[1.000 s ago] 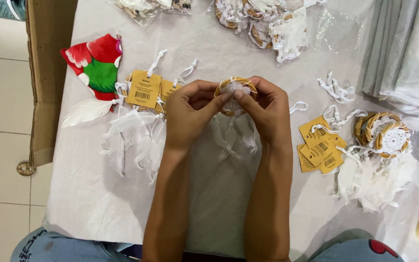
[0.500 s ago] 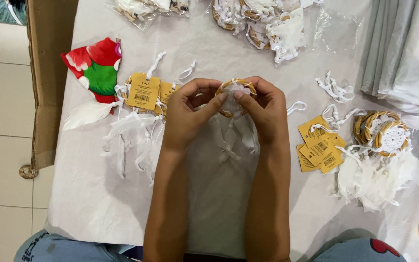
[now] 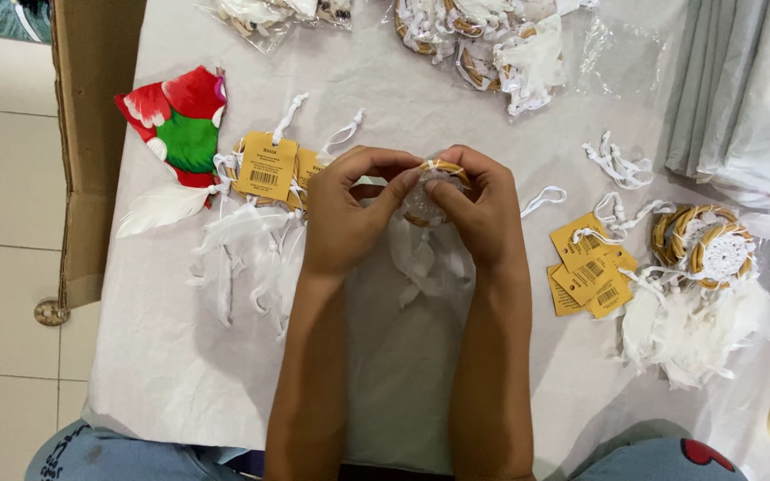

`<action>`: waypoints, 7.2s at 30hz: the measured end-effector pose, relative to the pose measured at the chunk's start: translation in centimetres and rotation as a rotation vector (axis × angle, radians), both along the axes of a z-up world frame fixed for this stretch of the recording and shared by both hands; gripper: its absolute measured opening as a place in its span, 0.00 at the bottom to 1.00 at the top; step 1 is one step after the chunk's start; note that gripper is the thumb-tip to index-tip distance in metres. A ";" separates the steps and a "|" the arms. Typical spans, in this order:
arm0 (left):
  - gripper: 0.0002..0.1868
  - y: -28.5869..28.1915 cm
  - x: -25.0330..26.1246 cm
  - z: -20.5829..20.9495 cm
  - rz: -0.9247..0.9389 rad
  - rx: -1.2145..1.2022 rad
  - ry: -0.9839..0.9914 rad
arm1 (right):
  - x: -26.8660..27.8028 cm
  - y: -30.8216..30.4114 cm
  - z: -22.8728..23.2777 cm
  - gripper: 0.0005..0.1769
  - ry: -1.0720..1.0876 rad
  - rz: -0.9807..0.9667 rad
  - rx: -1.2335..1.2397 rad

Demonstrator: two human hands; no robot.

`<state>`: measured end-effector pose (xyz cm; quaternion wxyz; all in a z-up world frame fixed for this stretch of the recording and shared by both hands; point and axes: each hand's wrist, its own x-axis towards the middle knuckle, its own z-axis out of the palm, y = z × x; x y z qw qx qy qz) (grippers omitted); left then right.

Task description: Attaching yellow tags to white feather ornaments by threading the hanging string through the tag hole.

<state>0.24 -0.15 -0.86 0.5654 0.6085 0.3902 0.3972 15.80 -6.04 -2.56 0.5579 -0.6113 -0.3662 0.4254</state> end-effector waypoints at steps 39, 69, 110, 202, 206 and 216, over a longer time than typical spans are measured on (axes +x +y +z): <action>0.08 -0.6 0.6 0.8 -0.041 0.004 -0.026 | -0.1 -0.3 2.3 0.11 0.034 -0.089 0.037; 0.12 0.4 -0.1 -2.5 -0.033 -0.078 0.007 | 7.4 -5.5 3.1 0.26 -0.864 -0.352 -0.774; 0.15 0.1 0.7 -1.8 -0.145 -0.001 0.232 | 9.4 -14.4 4.3 0.13 -0.848 -0.342 -0.725; 0.11 -1.4 2.8 -0.1 -0.313 0.146 -0.069 | 3.0 -5.5 0.3 0.11 -0.142 -0.340 0.184; 0.08 -1.9 2.5 0.0 -0.445 -0.014 -0.065 | 2.9 -5.5 0.1 0.14 -0.074 -0.393 0.194; 0.45 -0.1 0.6 -0.3 -0.172 0.483 0.501 | 3.6 -5.5 -0.6 0.12 -0.175 -0.478 0.156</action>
